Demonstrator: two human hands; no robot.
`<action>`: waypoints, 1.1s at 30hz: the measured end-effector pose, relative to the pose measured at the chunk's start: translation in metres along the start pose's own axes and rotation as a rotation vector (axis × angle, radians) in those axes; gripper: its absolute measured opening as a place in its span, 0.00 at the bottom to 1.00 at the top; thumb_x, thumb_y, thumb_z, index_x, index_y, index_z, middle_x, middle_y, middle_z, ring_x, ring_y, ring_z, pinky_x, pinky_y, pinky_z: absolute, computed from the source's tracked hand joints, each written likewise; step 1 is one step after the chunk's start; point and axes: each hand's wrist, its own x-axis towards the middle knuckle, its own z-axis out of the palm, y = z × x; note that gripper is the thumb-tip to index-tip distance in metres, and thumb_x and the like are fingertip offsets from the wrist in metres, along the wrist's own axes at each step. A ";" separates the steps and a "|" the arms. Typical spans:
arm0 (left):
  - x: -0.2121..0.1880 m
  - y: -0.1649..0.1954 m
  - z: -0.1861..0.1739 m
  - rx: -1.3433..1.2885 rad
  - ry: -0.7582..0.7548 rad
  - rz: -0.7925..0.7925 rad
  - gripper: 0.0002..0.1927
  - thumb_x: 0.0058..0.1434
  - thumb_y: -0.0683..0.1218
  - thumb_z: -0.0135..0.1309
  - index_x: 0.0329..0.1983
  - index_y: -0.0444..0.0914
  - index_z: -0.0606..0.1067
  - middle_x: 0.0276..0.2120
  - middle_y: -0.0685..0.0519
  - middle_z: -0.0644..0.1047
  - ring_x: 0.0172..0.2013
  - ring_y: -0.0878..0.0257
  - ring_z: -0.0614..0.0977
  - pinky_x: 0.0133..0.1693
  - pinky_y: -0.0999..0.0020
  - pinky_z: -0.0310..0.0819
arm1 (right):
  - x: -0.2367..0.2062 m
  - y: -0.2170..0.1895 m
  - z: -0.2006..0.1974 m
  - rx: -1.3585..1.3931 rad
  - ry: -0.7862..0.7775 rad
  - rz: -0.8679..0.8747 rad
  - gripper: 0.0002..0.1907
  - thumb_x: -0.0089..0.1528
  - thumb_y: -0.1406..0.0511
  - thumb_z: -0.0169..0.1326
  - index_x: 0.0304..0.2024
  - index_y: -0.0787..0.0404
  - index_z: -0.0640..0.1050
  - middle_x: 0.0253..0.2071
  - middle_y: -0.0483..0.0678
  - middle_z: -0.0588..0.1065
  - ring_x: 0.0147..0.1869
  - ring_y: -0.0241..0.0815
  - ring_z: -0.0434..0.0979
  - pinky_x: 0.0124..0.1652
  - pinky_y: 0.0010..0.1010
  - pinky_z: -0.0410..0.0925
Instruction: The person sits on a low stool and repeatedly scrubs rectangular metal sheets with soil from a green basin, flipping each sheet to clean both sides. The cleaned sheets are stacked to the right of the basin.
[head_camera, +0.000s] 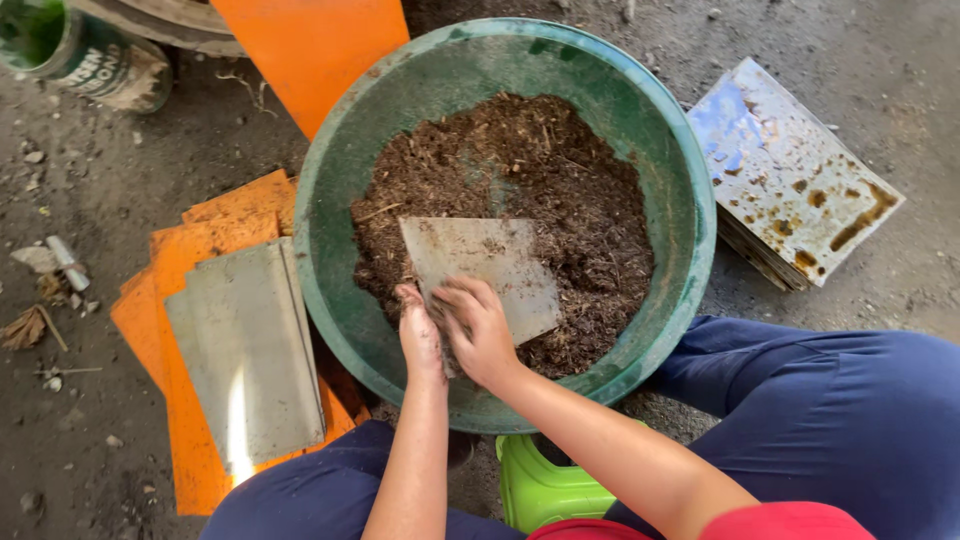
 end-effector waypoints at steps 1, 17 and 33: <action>-0.002 0.004 0.003 0.043 -0.037 0.031 0.36 0.74 0.64 0.36 0.67 0.30 0.68 0.62 0.46 0.72 0.59 0.58 0.74 0.59 0.64 0.68 | 0.016 0.003 0.005 0.009 0.008 -0.007 0.16 0.64 0.70 0.54 0.55 0.60 0.79 0.63 0.55 0.71 0.68 0.58 0.70 0.64 0.46 0.66; -0.002 -0.009 -0.029 0.287 0.100 0.005 0.38 0.66 0.51 0.56 0.75 0.33 0.58 0.74 0.47 0.61 0.70 0.58 0.65 0.67 0.62 0.56 | 0.114 0.124 0.008 -0.317 0.140 0.431 0.15 0.66 0.67 0.46 0.49 0.64 0.81 0.58 0.57 0.75 0.65 0.58 0.71 0.65 0.46 0.63; -0.043 0.032 -0.007 0.484 0.063 -0.250 0.37 0.58 0.39 0.57 0.71 0.36 0.61 0.64 0.47 0.72 0.61 0.56 0.74 0.61 0.62 0.66 | 0.072 0.232 -0.031 -0.309 -0.091 0.336 0.16 0.70 0.64 0.45 0.56 0.62 0.77 0.61 0.58 0.71 0.64 0.57 0.71 0.62 0.41 0.66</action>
